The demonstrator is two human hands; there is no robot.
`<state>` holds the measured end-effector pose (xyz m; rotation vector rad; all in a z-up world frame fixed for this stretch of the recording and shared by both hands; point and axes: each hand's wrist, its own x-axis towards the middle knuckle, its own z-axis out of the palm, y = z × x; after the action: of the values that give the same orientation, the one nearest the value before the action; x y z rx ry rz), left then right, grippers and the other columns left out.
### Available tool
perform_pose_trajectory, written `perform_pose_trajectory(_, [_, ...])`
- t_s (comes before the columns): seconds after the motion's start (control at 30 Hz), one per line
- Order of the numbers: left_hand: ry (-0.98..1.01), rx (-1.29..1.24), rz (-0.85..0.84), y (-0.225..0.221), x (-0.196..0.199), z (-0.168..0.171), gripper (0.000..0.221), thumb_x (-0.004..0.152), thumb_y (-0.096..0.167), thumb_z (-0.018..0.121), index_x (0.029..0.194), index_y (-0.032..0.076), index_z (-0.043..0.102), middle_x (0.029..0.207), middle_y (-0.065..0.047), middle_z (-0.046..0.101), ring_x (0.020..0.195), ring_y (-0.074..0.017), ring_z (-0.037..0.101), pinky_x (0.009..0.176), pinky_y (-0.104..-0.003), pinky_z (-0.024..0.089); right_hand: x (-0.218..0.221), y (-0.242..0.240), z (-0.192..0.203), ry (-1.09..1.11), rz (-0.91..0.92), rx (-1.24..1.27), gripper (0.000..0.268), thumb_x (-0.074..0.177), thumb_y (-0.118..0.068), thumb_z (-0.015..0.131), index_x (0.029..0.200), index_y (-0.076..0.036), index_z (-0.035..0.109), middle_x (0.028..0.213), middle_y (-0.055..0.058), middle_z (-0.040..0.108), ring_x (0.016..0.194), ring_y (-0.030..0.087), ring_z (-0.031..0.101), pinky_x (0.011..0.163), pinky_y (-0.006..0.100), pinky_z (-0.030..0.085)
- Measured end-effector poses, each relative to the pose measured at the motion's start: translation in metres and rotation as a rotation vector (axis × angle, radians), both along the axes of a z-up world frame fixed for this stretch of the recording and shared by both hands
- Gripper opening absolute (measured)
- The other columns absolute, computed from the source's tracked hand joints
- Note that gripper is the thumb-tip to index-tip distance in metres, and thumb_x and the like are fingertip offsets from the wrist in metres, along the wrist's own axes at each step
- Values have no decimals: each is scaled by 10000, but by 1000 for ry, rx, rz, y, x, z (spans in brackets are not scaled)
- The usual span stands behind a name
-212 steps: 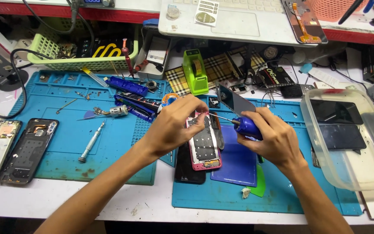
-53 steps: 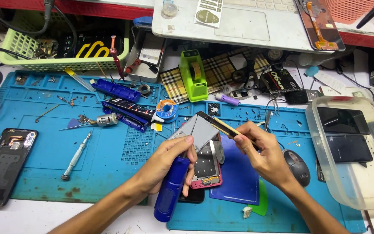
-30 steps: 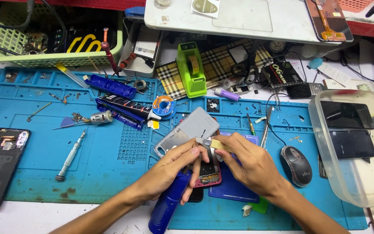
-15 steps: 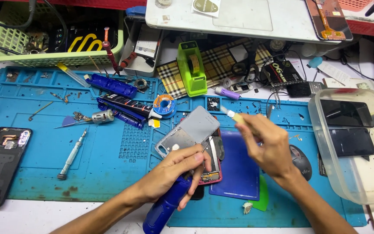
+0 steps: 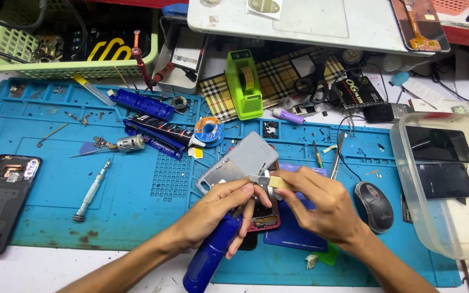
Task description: Disassembling a mobile phone by removing screws with an electric screwdriver and prying off internal components.
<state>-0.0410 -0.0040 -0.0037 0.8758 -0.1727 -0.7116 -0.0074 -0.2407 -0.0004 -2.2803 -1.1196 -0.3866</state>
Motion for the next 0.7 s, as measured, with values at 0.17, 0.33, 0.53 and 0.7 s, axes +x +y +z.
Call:
perform_pose_trajectory(0.17, [11,4,-12,1,1,1,391,1078,283,457,1168,-70,597,637,-136,564,402,-218,584,354,-275,480,0,0,0,42,-50,25,242,962,-155,660,1154,-9,683,1014,108,745,686,183,662,621,294,569])
perform_pose_trajectory(0.33, [-19,52,-15,2,1,3,396,1073,296,454,1189,-42,624,634,-101,593,402,-206,600,458,-245,494,2,0,1,84,-46,46,242,962,-161,650,1143,-6,688,1001,108,748,657,174,637,519,270,545])
perform_pose_trajectory(0.53, [-14,16,-56,7,1,5,404,1086,269,449,1226,-64,630,632,-132,595,414,-220,604,347,-293,499,26,-20,-10,19,-267,28,189,1004,-142,624,1123,-28,716,847,59,710,562,144,547,507,311,461])
perform_pose_trajectory(0.7, [-17,-82,-12,7,5,-1,447,1090,286,422,1267,-85,597,639,-146,575,408,-256,595,336,-320,485,14,-15,-15,-12,-106,119,272,961,-169,661,1145,27,704,882,112,746,575,141,602,470,231,528])
